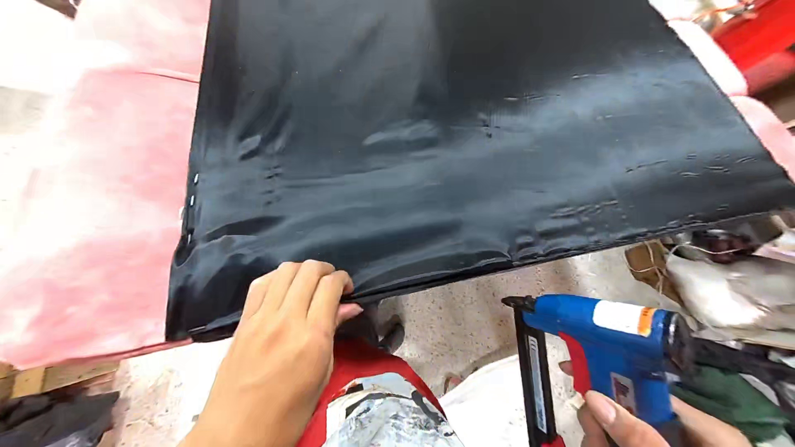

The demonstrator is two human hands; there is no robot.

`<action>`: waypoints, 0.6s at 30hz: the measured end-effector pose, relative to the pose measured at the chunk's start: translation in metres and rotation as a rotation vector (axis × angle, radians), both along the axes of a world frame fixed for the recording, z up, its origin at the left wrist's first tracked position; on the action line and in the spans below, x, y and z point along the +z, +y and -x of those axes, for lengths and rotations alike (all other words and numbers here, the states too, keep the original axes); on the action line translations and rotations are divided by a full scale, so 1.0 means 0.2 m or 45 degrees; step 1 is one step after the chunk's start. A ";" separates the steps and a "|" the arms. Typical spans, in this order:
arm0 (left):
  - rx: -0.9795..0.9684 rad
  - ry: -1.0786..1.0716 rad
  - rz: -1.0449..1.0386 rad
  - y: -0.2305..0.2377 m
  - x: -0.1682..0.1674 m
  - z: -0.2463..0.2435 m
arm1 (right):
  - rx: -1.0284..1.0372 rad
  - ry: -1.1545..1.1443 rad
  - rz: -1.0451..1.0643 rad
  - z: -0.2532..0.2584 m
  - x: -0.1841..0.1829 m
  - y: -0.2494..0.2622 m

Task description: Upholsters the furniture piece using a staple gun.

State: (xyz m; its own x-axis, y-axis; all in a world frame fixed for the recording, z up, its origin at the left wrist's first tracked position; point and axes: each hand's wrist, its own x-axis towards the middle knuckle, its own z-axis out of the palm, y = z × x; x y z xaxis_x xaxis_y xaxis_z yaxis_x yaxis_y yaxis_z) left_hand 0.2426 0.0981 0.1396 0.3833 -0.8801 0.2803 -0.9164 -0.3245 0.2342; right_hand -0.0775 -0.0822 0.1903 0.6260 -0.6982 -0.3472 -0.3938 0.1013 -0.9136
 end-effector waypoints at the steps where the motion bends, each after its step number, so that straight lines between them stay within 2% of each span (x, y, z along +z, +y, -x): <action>1: 0.000 0.012 0.026 0.00 -0.01 0.00 | 0.008 0.003 0.018 -0.02 0.01 0.01; 5: -0.011 0.073 0.061 -0.02 -0.01 -0.03 | -0.020 0.095 0.042 -0.06 0.09 0.08; 9: -0.205 0.005 0.060 -0.06 -0.02 -0.07 | -0.098 0.121 0.106 -0.14 0.18 0.12; 18: -0.403 -0.122 -0.030 -0.06 -0.02 -0.13 | -0.260 0.332 0.158 -0.36 0.15 0.04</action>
State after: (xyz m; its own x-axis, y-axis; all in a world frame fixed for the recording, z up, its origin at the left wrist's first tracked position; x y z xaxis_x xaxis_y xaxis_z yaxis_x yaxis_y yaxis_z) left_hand 0.2696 0.0864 0.1359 0.0623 -0.9579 0.2804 -0.9902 -0.0241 0.1376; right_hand -0.0059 -0.0746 0.2201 0.3704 -0.8468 -0.3817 -0.5984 0.0968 -0.7954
